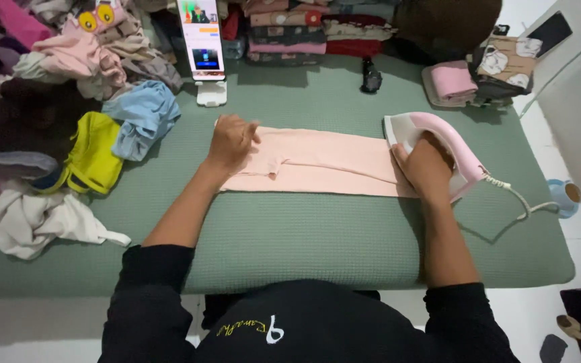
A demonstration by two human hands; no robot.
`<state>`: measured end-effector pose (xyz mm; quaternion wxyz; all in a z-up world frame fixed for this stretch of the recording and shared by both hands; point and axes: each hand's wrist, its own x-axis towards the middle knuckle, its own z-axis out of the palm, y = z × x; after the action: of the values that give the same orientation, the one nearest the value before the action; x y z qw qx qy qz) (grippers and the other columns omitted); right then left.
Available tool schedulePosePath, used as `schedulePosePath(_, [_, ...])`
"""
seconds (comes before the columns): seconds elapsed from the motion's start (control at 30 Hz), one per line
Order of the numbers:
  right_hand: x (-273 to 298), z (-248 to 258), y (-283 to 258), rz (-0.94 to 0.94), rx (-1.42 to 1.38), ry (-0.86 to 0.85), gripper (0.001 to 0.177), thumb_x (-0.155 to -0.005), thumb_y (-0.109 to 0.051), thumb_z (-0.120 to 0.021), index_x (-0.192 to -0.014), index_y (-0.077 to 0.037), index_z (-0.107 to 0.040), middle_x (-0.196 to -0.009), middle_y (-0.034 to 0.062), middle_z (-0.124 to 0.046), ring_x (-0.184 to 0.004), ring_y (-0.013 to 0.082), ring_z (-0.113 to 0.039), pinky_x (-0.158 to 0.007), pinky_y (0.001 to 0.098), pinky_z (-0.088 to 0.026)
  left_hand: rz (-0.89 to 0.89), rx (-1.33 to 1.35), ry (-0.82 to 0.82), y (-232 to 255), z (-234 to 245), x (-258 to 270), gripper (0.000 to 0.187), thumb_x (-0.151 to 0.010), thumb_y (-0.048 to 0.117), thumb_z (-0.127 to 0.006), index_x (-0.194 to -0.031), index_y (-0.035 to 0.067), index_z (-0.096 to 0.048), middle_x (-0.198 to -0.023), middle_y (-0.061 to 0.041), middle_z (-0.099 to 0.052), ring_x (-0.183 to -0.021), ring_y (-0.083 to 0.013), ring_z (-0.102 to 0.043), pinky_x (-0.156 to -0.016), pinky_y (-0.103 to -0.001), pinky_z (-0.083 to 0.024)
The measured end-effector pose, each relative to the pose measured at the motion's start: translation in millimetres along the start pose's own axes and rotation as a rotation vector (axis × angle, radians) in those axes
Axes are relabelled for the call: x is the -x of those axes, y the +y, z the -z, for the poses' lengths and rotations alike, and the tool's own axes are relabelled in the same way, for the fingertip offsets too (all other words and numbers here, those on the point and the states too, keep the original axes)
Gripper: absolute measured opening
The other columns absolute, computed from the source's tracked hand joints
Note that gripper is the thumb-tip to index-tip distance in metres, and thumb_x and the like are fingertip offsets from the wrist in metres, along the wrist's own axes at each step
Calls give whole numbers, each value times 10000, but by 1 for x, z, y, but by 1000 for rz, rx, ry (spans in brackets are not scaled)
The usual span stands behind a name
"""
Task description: Ironing and folding a pink garment on a flat surface.
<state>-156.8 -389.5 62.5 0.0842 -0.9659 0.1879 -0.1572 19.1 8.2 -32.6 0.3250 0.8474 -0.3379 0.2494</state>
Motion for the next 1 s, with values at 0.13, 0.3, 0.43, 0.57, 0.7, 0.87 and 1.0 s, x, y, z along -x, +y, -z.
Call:
schedulePosePath(0.13, [1, 1, 2, -22, 7, 17, 746, -933, -509, -693, -1362, 84, -549, -1269, 303, -636, -1153, 484, -617, -960, 581, -479, 176, 131, -156, 45, 32, -20, 226, -1068, 238, -507, -1173, 144, -683, -733, -161, -643, -738, -349, -658, -864, -484, -500])
schedulePosePath(0.3, [-2, -3, 1, -65, -2, -18, 768, -886, -514, -703, -1364, 64, -535, -1312, 299, -613, -1182, 479, -605, -978, 571, -477, 226, 102, -234, 35, 31, -18, 522, -1019, 191, -521, -1538, 136, -497, -872, -252, -692, -853, -447, -661, -843, -549, -468])
schedulePosePath(0.43, [-1, -1, -1, -39, 23, -8, 780, -887, -507, -707, -1371, 78, -528, -1304, 306, -614, -1170, 480, -609, -948, 579, -480, 224, 112, -299, 38, 34, -19, 523, -994, 187, -526, -1512, 120, -512, -861, -238, -704, -877, -425, -663, -919, -535, -463])
schedulePosePath(0.57, [0, -2, 2, -27, -16, -7, 745, -900, -495, -697, -1358, 72, -545, -1286, 298, -633, -1155, 469, -627, -965, 559, -493, 153, 104, -279, 32, 26, -15, 365, -974, 212, -569, -1302, 92, -678, -952, -195, -745, -932, -396, -659, -952, -521, -453])
schedulePosePath(0.7, [0, -4, 3, -20, 3, 2, 725, -908, -494, -692, -1348, 65, -553, -1272, 297, -636, -1143, 472, -628, -949, 566, -492, 181, 112, -289, 39, 32, -17, 305, -959, 221, -593, -1179, 92, -759, -973, -160, -762, -926, -372, -653, -920, -495, -461])
schedulePosePath(0.87, [2, -2, 3, -19, 13, -15, 732, -912, -502, -691, -1353, 66, -552, -1272, 297, -637, -1143, 476, -628, -945, 564, -497, 198, 103, -301, 35, 27, -12, 276, -957, 230, -611, -1155, 127, -775, -972, -142, -759, -944, -345, -660, -927, -477, -469])
schedulePosePath(1.0, [1, 4, -4, -46, -18, -8, 757, -885, -494, -710, -1354, 74, -537, -1272, 295, -626, -1142, 473, -616, -933, 569, -477, 192, 121, -284, 36, 29, -15, 250, -957, 217, -619, -1122, 118, -779, -971, -129, -762, -946, -340, -649, -938, -476, -461])
